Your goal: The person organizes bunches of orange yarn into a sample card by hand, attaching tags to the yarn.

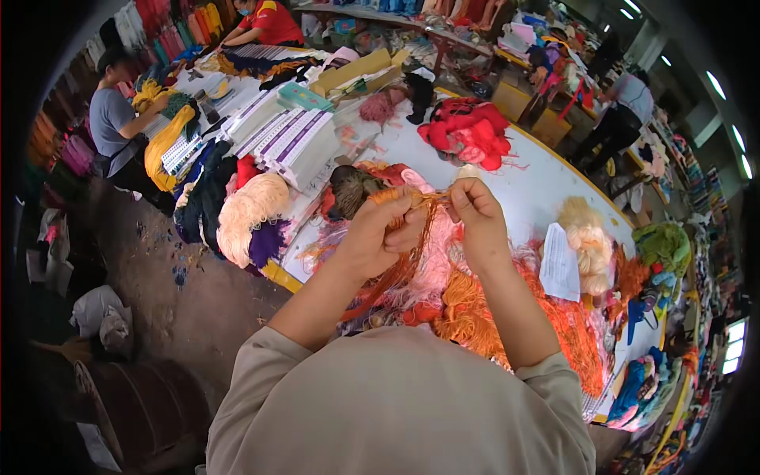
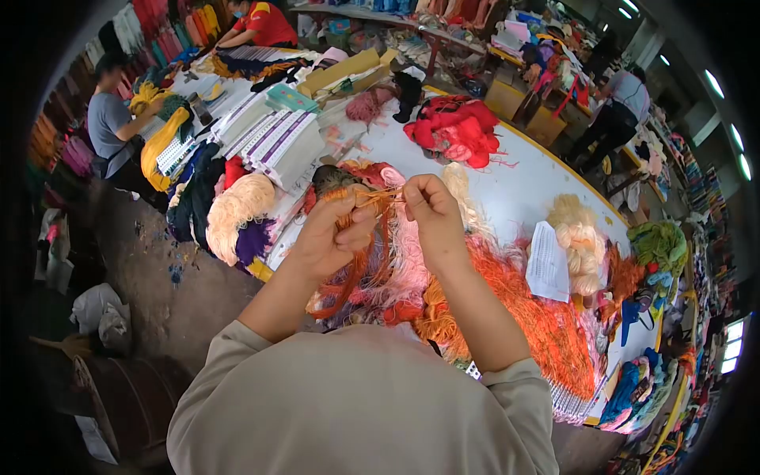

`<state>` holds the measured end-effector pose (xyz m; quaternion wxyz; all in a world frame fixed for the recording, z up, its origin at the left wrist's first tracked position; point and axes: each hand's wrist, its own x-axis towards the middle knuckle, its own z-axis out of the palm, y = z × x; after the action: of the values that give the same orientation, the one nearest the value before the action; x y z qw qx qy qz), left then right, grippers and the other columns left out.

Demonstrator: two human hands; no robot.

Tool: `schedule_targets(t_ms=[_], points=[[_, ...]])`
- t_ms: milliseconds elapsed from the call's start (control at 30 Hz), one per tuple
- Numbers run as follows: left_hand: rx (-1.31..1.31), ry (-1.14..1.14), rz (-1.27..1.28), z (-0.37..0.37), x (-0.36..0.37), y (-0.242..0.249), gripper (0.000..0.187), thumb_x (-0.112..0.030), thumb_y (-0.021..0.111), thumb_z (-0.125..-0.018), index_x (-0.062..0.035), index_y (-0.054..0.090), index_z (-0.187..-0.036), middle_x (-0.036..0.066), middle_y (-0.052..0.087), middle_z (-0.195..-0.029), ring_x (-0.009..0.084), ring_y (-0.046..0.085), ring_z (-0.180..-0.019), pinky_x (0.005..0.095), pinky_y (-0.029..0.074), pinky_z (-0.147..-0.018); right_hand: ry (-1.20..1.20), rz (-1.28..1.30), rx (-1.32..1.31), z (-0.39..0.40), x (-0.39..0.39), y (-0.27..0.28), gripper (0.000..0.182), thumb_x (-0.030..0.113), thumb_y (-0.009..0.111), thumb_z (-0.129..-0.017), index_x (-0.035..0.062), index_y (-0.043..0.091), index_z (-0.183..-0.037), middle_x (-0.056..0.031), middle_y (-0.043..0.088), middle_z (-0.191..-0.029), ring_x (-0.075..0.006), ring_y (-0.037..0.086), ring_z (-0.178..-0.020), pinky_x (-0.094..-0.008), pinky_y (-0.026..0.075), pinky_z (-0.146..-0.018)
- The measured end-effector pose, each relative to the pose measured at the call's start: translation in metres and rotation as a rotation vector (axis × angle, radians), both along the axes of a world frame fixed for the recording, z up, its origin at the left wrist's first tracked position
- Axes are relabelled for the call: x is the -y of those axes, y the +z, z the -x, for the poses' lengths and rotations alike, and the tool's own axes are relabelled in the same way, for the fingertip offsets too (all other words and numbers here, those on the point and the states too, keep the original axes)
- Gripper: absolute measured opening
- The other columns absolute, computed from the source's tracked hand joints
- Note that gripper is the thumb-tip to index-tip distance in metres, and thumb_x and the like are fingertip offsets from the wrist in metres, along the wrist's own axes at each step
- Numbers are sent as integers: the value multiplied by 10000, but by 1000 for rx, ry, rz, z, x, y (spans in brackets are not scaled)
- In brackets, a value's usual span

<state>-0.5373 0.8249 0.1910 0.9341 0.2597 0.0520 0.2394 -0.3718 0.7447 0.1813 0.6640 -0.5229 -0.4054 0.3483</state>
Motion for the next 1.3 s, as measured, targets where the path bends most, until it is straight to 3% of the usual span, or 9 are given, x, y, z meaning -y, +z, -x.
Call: schedule_targets(t_ms=[167,267,500,600,767,1000,1100,1233,1300], points=[[-13,177,-207,-4,-11,-11,108,-190,514,-976,-84,524,-958,-37,437,-663,34,340,-509,195,258,-458,-119,-186,89,5,-3,1,125,191,499,-1011,76,541,-984,24,521,-849,-89,447,-719,-235,417,-794],[-13,209,-184,1,-13,-4,95,-187,515,-976,-93,525,-972,-38,438,-666,33,339,-517,196,254,-461,-97,-187,-462,-4,0,8,121,204,488,-1013,91,530,-1023,27,501,-829,-94,457,-708,-270,465,-810],[-93,259,-140,11,-27,-1,69,-168,542,-957,-103,565,-960,-61,455,-670,33,310,-484,187,245,-460,169,-281,-659,-42,17,8,100,215,519,-1001,121,526,-967,36,455,-738,-47,309,-538,-194,310,-504],[-344,402,-392,22,-38,-2,50,-136,589,-927,-88,594,-939,-70,487,-699,17,320,-492,178,248,-471,14,-165,-331,-53,27,22,82,183,532,-993,108,543,-961,54,434,-673,-30,271,-501,-186,209,-443],[-607,717,-980,60,-72,0,89,-88,609,-919,-8,636,-946,-50,553,-691,38,484,-586,192,397,-544,-101,194,557,-100,70,31,102,87,603,-936,15,615,-864,48,547,-731,-34,461,-683,-201,372,-608],[-779,642,-1416,87,-86,5,115,-84,638,-901,15,657,-955,24,596,-718,77,532,-637,241,436,-589,-288,244,1458,-136,100,28,61,77,656,-843,45,631,-889,-130,638,-826,-281,622,-736,-324,474,-654],[-779,742,-1355,98,-112,-14,125,-115,641,-911,1,657,-957,13,617,-770,105,559,-703,262,452,-646,-463,310,1069,-181,111,9,73,72,586,-880,57,628,-938,-91,652,-812,-217,626,-697,-329,492,-656],[-643,835,-697,128,-133,-7,144,-207,634,-934,-69,634,-891,-40,519,-733,18,418,-621,173,267,-499,-549,75,-200,-230,141,-2,207,260,466,-1015,73,554,-1003,62,279,-556,-41,221,-449,-208,169,-409],[-562,812,-624,136,-138,-11,187,-269,642,-937,-83,629,-931,-48,514,-718,18,381,-597,169,225,-474,-473,74,-284,-234,154,-12,226,285,463,-1018,77,549,-1000,68,255,-548,-38,207,-439,-210,165,-395]])
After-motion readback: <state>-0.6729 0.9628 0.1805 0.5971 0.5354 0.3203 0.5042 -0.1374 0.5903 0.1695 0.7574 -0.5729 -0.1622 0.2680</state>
